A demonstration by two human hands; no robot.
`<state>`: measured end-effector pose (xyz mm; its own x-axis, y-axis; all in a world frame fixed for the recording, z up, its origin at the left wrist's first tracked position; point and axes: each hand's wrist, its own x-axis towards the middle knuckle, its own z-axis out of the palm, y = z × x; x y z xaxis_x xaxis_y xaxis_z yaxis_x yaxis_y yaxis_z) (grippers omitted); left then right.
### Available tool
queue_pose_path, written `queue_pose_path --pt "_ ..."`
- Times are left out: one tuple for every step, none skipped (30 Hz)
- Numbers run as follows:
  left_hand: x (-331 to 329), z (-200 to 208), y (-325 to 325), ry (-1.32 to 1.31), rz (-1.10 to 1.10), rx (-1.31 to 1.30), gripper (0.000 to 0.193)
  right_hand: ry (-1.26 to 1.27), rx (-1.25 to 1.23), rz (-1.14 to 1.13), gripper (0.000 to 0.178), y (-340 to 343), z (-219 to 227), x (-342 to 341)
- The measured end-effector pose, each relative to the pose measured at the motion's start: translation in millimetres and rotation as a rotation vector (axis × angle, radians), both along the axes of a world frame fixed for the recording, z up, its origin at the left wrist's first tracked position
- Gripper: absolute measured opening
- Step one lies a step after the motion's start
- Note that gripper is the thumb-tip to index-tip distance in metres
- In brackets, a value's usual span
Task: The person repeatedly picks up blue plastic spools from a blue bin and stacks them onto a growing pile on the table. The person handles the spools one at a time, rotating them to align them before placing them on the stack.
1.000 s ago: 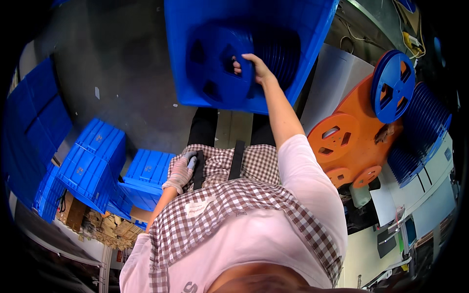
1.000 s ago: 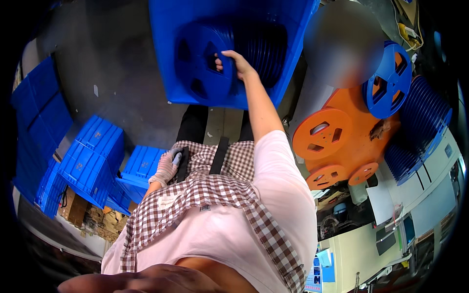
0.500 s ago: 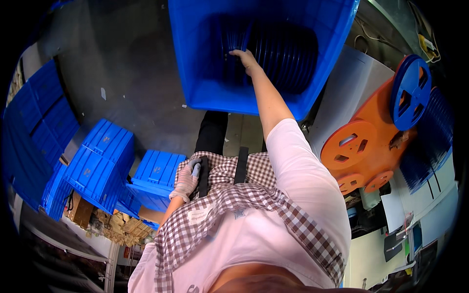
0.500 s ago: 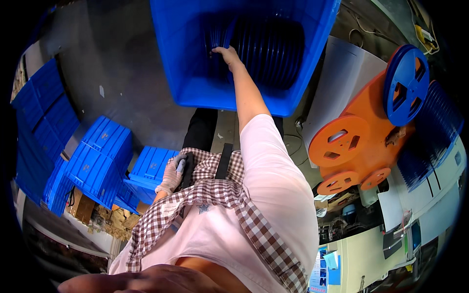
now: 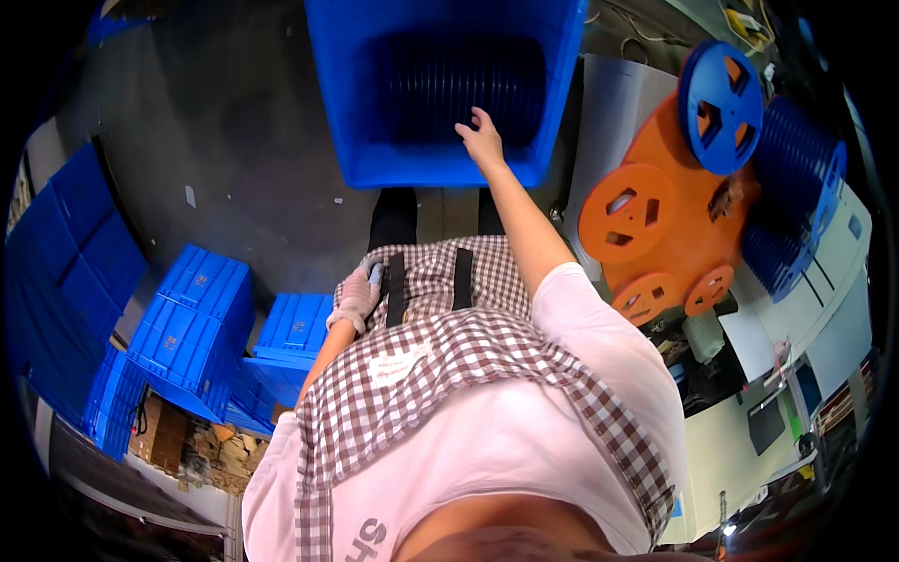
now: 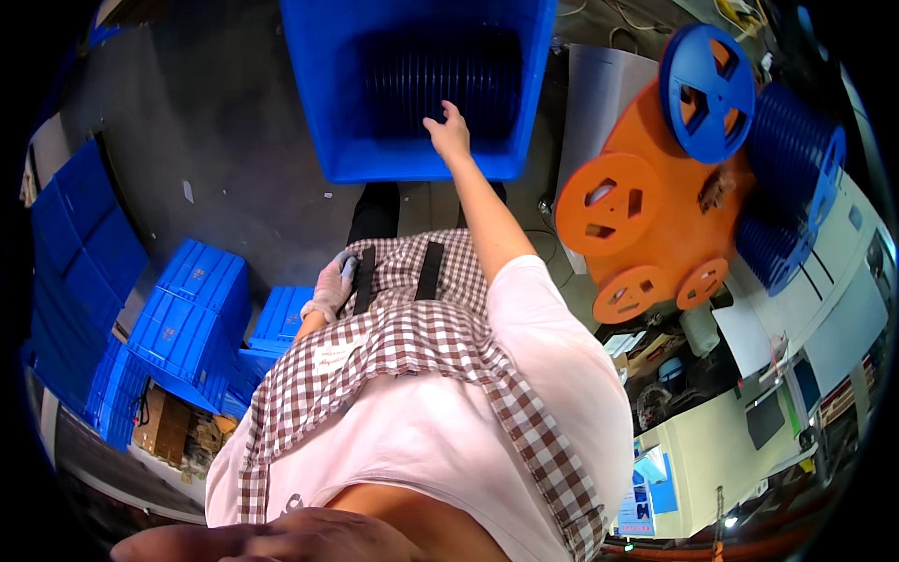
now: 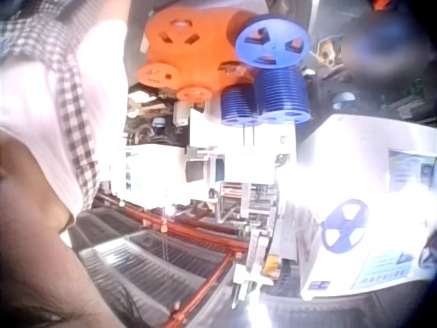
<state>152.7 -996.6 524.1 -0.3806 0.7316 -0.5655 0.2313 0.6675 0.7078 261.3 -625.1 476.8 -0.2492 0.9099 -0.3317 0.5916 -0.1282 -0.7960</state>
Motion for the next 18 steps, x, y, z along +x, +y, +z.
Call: queue_pose_path --pt "-2.8 -14.4 -4.2 -0.028 -0.024 -0.030 0.031 0.037 -0.038 -0.011 0.069 -5.0 -11.3 22.5" --pt "-6.5 -26.5 -8.6 -0.044 -0.033 -0.066 0.030 0.080 -0.169 -0.063 0.065 -14.7 -0.4 34.2" --pt "-11.3 -34.6 -5.1 -0.059 -0.053 -0.086 0.030 0.056 -0.186 -0.074 0.062 -16.6 10.0 52.9" --pt "-19.4 -31.1 1.3 -0.062 -0.084 -0.077 0.030 0.027 -0.133 -0.075 0.060 -12.1 22.8 71.1" --pt "-27.0 -29.5 6.6 -0.017 -0.126 -0.059 0.030 -0.005 -0.075 -0.081 0.059 -5.8 35.7 90.9" --pt "-32.4 -35.4 10.4 -0.010 -0.142 -0.041 0.030 -0.016 0.044 -0.065 0.058 9.7 42.3 114.0" --pt "-38.5 -40.7 9.2 -0.004 -0.157 -0.024 0.030 -0.032 0.163 -0.047 0.056 26.0 48.2 134.5" --pt "-43.6 -52.9 4.2 0.002 -0.153 -0.004 0.030 -0.025 0.327 -0.057 0.055 43.2 65.2 145.3" --pt "-47.1 -65.8 2.4 0.005 -0.152 0.022 0.030 -0.059 0.420 -0.092 0.056 65.9 80.2 162.9" --pt "-52.5 -71.6 3.0 0.016 -0.160 0.011 0.030 -0.314 0.633 -0.040 0.057 86.9 109.7 164.3" --pt "-56.9 -74.9 4.7 0.017 -0.181 -0.003 0.030 -0.343 0.635 -0.085 0.059 108.7 130.4 177.6" --pt "-65.2 -80.8 1.4 0.029 -0.199 -0.005 0.030 -0.476 0.643 -0.126 0.064 126.2 156.7 170.4" --pt "-77.6 -61.6 10.4 0.026 -0.195 -0.011 0.029 -0.604 0.585 -0.218 0.073 146.7 175.5 171.4" --pt "-83.2 -56.6 7.2 0.005 -0.190 -0.010 0.029 -0.662 0.504 -0.271 0.078 159.7 188.9 165.4" --pt "-85.7 -55.6 4.2 -0.024 -0.187 -0.002 0.029 -0.725 0.426 -0.323 0.084 170.1 200.9 163.6" --pt "-86.9 -58.8 -0.9 -0.073 -0.178 0.024 0.028 -0.768 0.377 -0.325 0.087 180.8 203.7 164.8" --pt "-88.9 -59.5 -6.1 -0.141 -0.137 -0.042 0.029 -0.805 0.323 -0.315 0.090 192.2 202.5 162.2" --pt "-90.2 -46.0 -7.6 -0.095 -0.154 -0.025 0.029 -0.842 0.270 -0.302 0.093 201.3 200.9 156.7"
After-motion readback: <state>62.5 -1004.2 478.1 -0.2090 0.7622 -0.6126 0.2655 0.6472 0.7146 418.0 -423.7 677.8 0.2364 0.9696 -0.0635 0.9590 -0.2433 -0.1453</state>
